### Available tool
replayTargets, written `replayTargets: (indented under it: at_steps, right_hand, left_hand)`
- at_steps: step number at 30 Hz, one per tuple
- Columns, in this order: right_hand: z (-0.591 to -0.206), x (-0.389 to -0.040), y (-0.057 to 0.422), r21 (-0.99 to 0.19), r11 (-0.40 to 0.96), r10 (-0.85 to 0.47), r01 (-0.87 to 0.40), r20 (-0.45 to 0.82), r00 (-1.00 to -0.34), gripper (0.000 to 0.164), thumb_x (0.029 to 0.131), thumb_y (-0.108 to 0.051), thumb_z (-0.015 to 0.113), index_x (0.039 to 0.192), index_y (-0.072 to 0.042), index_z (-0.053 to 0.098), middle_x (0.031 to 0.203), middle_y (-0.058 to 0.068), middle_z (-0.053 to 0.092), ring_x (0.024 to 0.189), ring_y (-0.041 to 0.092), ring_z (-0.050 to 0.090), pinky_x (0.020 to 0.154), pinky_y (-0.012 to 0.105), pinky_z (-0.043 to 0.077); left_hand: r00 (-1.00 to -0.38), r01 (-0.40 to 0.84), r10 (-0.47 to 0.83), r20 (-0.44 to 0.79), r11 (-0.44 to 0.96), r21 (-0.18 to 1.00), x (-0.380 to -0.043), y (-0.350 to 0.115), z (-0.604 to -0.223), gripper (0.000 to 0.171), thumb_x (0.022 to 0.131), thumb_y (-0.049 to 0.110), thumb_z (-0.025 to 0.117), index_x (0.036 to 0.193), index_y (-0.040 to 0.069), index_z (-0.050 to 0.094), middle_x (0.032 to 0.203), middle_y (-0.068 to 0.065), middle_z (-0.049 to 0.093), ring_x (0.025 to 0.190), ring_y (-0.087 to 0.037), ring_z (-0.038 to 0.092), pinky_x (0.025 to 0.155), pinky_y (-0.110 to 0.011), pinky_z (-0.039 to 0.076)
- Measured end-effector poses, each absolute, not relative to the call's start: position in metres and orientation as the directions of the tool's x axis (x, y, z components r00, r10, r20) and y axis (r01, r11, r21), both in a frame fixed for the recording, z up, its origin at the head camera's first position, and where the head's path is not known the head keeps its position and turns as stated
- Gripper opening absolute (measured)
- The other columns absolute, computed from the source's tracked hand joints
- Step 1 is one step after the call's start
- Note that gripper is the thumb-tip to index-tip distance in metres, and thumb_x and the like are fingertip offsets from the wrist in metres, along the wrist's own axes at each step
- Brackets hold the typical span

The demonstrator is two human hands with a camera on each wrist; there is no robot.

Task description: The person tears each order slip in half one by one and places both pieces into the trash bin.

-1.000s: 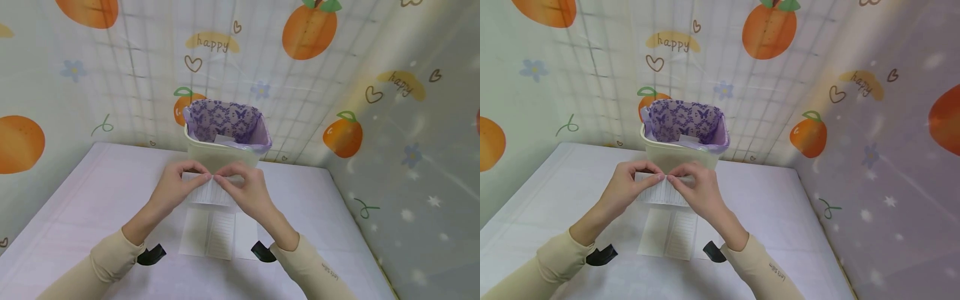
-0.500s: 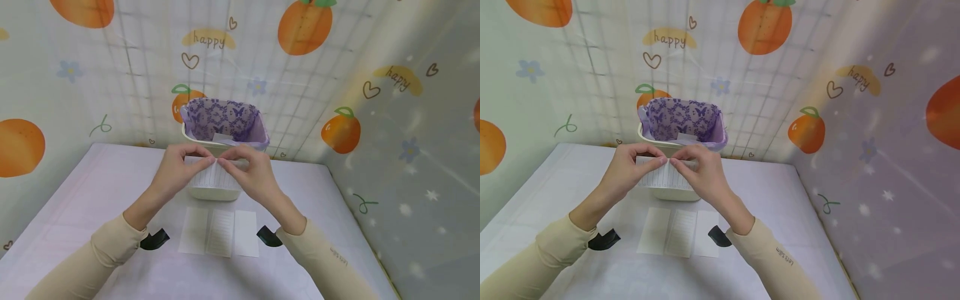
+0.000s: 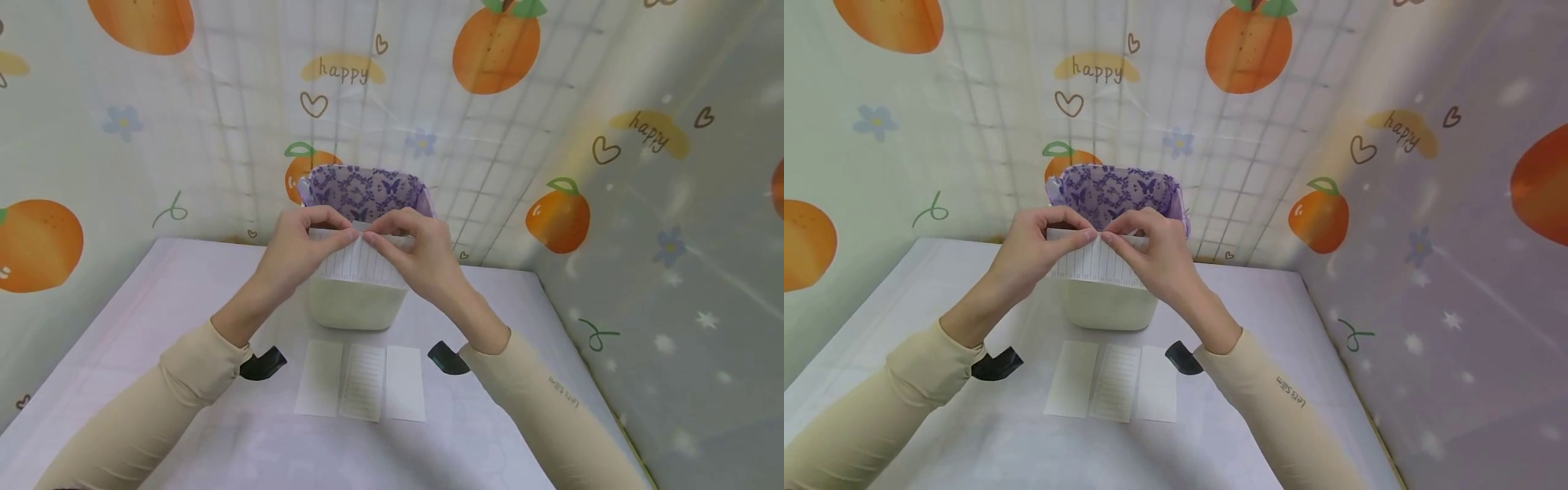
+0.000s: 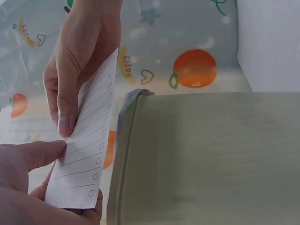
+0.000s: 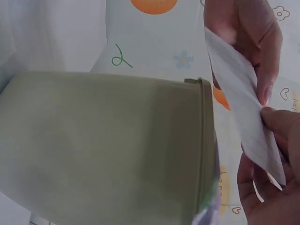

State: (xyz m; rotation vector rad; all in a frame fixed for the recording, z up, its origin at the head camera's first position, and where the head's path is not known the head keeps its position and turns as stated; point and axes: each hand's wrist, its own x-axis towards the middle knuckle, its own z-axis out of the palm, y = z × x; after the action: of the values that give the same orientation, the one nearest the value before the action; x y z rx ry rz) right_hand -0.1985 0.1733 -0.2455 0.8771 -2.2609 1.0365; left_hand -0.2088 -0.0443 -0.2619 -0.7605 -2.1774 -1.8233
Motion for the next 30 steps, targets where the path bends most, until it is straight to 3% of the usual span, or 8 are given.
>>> replayTargets:
  at_steps: [19, 24, 30]
  right_hand:
    - [-0.199, -0.224, 0.170, -0.478, 0.589, -0.256, -0.652, 0.654, -0.711, 0.011, 0.096, -0.018, 0.080, 0.099, -0.008, 0.080, 0.096, 0.006, 0.079, 0.094, 0.018, 0.072, 0.095, 0.036, 0.057]
    - [-0.192, -0.230, 0.168, -0.461, 0.619, -0.238, -0.635, 0.661, -0.712, 0.012, 0.097, -0.020, 0.079, 0.101, -0.008, 0.079, 0.098, 0.006, 0.078, 0.097, 0.018, 0.070, 0.098, 0.037, 0.056]
    - [-0.183, -0.239, 0.169, -0.402, 0.627, -0.279, -0.667, 0.684, -0.674, 0.009, 0.098, -0.015, 0.077, 0.101, -0.007, 0.078, 0.099, 0.007, 0.078, 0.099, 0.020, 0.069, 0.095, 0.038, 0.057]
  left_hand:
    - [-0.837, 0.536, 0.214, 0.504, 0.132, 0.834, -0.240, -0.035, -0.210, 0.007, 0.094, 0.011, 0.079, 0.092, 0.005, 0.080, 0.095, -0.006, 0.077, 0.106, -0.013, 0.063, 0.101, -0.035, 0.045]
    - [-0.862, 0.493, 0.211, 0.460, 0.145, 0.858, -0.249, -0.036, -0.202, 0.009, 0.095, 0.017, 0.079, 0.095, 0.008, 0.080, 0.101, -0.003, 0.078, 0.107, -0.012, 0.063, 0.096, -0.033, 0.046]
    - [-0.877, 0.453, 0.224, 0.425, 0.093, 0.887, -0.260, -0.033, -0.194, 0.009, 0.095, 0.015, 0.078, 0.093, 0.006, 0.079, 0.096, -0.002, 0.077, 0.099, -0.014, 0.061, 0.086, -0.030, 0.046]
